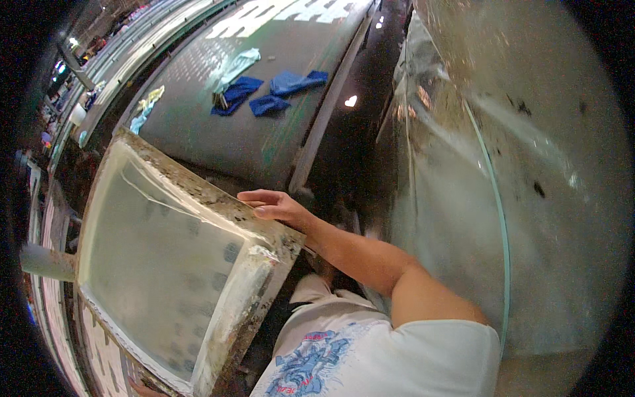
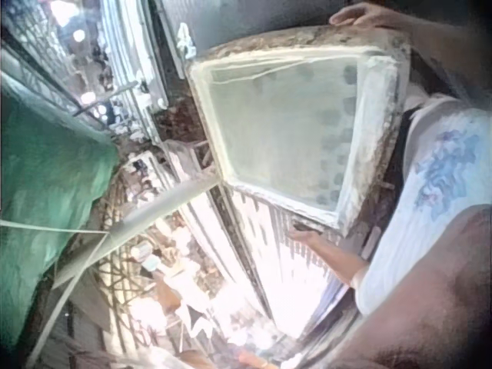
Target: The person repeatedly places a rectangular screen printing frame onto a long table covered with patterned fabric, presses down on the frame, and lifts it to move to the next section. The process is repeated along the length of the fabric.
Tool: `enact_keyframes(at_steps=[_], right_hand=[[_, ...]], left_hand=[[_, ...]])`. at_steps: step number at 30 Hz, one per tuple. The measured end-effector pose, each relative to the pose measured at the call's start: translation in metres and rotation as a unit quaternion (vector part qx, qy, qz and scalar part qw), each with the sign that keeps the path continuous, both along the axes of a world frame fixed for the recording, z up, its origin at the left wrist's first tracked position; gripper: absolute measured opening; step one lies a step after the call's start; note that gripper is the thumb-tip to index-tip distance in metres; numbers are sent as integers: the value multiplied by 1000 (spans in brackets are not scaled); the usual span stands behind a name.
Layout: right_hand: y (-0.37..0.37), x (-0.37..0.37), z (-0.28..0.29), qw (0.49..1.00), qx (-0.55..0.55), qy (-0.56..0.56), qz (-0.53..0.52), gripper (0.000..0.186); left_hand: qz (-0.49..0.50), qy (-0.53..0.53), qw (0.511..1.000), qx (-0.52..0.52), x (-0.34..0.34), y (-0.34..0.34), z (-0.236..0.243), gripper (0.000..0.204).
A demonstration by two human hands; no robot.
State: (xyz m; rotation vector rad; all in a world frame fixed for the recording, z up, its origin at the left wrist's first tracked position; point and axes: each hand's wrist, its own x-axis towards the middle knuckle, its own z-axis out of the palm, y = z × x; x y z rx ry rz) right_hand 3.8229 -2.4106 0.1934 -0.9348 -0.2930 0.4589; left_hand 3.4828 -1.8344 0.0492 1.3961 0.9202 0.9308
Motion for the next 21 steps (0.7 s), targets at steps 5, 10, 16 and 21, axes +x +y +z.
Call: enact_keyframes(at_steps=[5, 10, 16, 21], right_hand=[[7, -15, -10, 999, 38, -4, -23, 56], [26, -35, 2, 999, 36, -3, -21, 51], [22, -53, -6, 998, -23, -39, -32, 49], [36, -65, -7, 998, -5, -47, -48, 48]], left_hand=[[3, 14, 997, -71, 31, 11, -19, 64], [38, 56, 990, -126, 30, 40, -30, 67], [-48, 21, 994, -101, 28, 42, -30, 68], [-29, -32, 990, -131, 29, 71, -54, 66]])
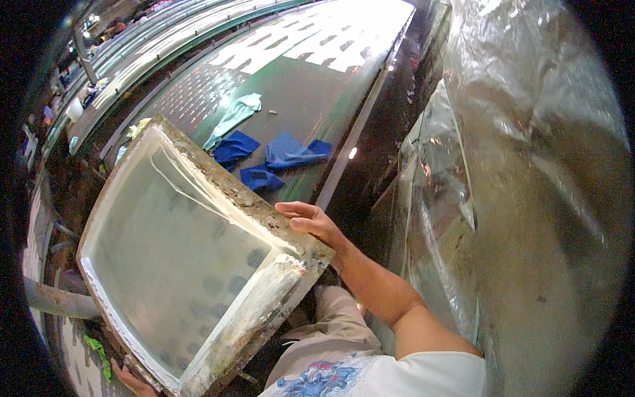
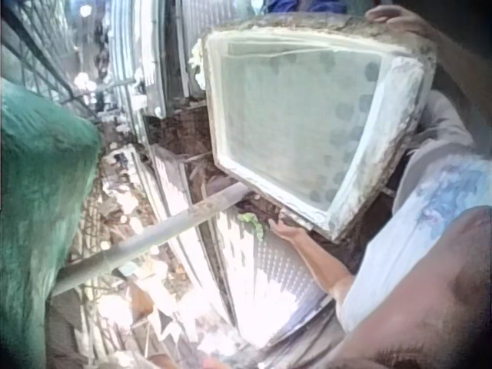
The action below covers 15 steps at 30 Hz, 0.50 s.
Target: The person repeatedly places a rectangular screen printing frame onto a long table covered with patterned fabric, presses down on the frame, and lifts it to move to the next section. The process is repeated along the length of the fabric.
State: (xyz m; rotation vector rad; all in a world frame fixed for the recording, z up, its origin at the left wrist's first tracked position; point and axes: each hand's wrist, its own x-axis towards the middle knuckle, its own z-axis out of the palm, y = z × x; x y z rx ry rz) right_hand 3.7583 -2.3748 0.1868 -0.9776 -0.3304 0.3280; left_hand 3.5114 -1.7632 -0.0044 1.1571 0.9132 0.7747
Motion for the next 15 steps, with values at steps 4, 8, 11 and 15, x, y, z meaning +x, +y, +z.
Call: enact_keyframes(at_steps=[4, 8, 11, 15], right_hand=[[16, -3, 10, 1000, 22, 2, 12, 47], [-10, 22, -8, 998, -57, -32, 20, 53], [-22, 58, -21, 995, -27, -52, 76, 51], [-29, 100, -23, 994, -16, -57, 93, 56]], left_hand=[[-14, -42, 998, -38, -22, 20, -10, 71], [14, -64, 994, -88, -32, -21, -4, 76], [30, -97, 992, -70, -49, -19, -29, 83], [29, -109, 973, -200, -50, -27, -62, 91]])
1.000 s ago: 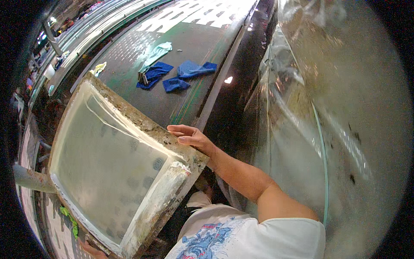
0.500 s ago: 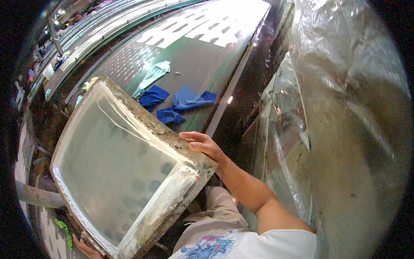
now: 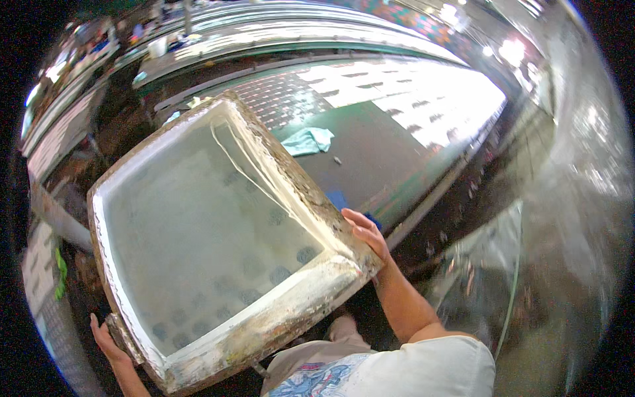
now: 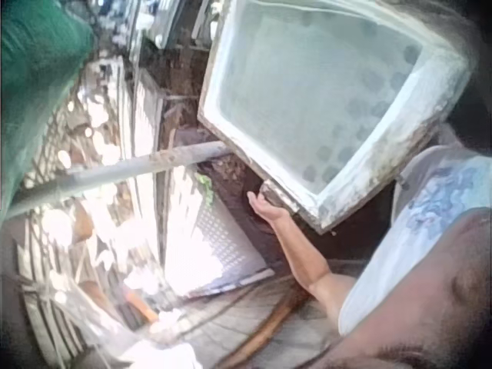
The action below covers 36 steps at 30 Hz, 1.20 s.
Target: The person repeatedly places a rectangular screen printing frame onto a long table covered with patterned fabric, presses down on the frame, and lifts it to move to the next section. The process is repeated along the length of the fabric.
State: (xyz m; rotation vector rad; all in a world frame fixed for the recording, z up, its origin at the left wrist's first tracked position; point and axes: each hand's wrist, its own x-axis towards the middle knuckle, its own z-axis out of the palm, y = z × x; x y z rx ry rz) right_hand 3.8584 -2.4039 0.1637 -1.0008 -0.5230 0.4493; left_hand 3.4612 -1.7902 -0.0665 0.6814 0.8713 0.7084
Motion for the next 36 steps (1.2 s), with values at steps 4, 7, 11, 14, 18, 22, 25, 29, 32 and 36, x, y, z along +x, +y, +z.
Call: enact_keyframes(at_steps=[4, 7, 11, 14, 18, 22, 25, 29, 32, 36], right_hand=[[7, 0, 19, 999, 10, 32, -12, 61], [23, 17, 15, 998, 1, 60, 1, 62], [27, 16, 18, 994, 30, 109, 6, 63], [26, 24, 23, 993, 17, 116, 11, 66], [5, 29, 38, 994, -16, 109, -13, 71], [13, 26, 56, 991, 27, 123, 36, 71], [9, 27, 55, 994, -12, 101, 35, 72], [10, 27, 57, 995, -15, 92, 45, 75], [7, 27, 50, 994, -13, 102, 34, 75], [7, 22, 42, 995, -11, 90, 30, 75]], left_hand=[[-9, 41, 995, 94, 3, -41, 69, 91], [-23, 49, 998, 33, -10, -25, 95, 88], [-11, 72, 994, 82, -28, -10, 123, 90], [19, 84, 996, 38, -25, -11, 143, 89], [-24, 100, 994, 48, -1, -36, 179, 83], [14, 158, 986, 48, 10, -46, 163, 91], [25, 140, 990, 16, 23, -70, 131, 89], [57, 118, 990, 49, 9, -65, 80, 88], [54, 129, 987, 84, 3, -57, 98, 87], [38, 148, 987, 45, 8, -70, 120, 87]])
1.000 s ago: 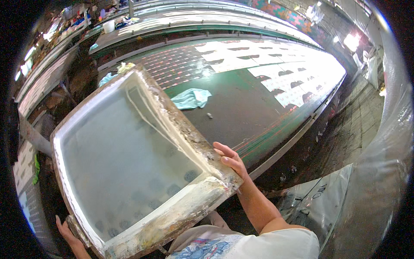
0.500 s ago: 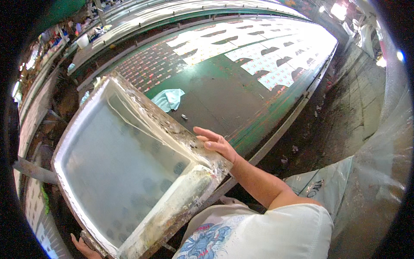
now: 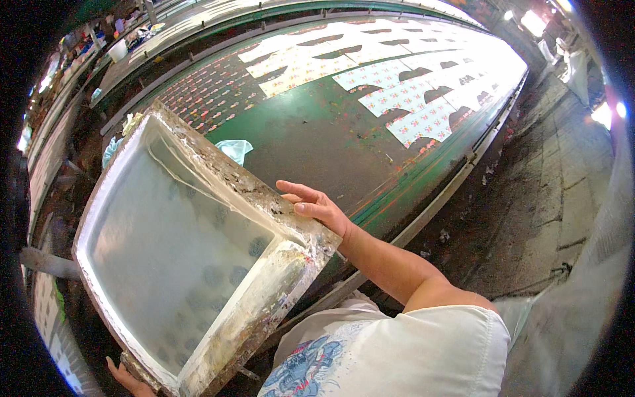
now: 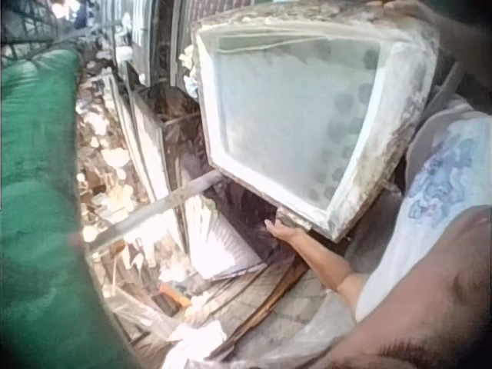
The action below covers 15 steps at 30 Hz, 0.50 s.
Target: The person repeatedly places a rectangular screen printing frame onto a long table covered with patterned fabric, presses down on the frame, and lifts it to move to the next section. The process is repeated along the length of the fabric.
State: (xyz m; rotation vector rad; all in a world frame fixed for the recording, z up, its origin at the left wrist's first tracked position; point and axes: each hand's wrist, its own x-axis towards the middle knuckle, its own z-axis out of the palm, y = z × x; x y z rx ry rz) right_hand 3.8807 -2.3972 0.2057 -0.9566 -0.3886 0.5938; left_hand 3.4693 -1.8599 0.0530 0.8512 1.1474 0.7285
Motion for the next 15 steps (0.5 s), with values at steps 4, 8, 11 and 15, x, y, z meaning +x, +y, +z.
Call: enact_keyframes(at_steps=[4, 8, 11, 15], right_hand=[[4, -3, -5, 1000, 11, -8, 9, 74], [5, -8, -2, 1000, 25, -5, 12, 71], [6, -14, 7, 1000, 20, -5, 20, 74], [4, -23, 17, 999, 7, 7, 30, 75]], left_hand=[[-19, -22, 999, 23, -22, 23, 2, 92], [18, 15, 1000, 11, -11, 25, 23, 92], [-12, -14, 1000, 4, -15, 34, 24, 93], [-23, -39, 999, 30, -7, 46, -9, 85]])
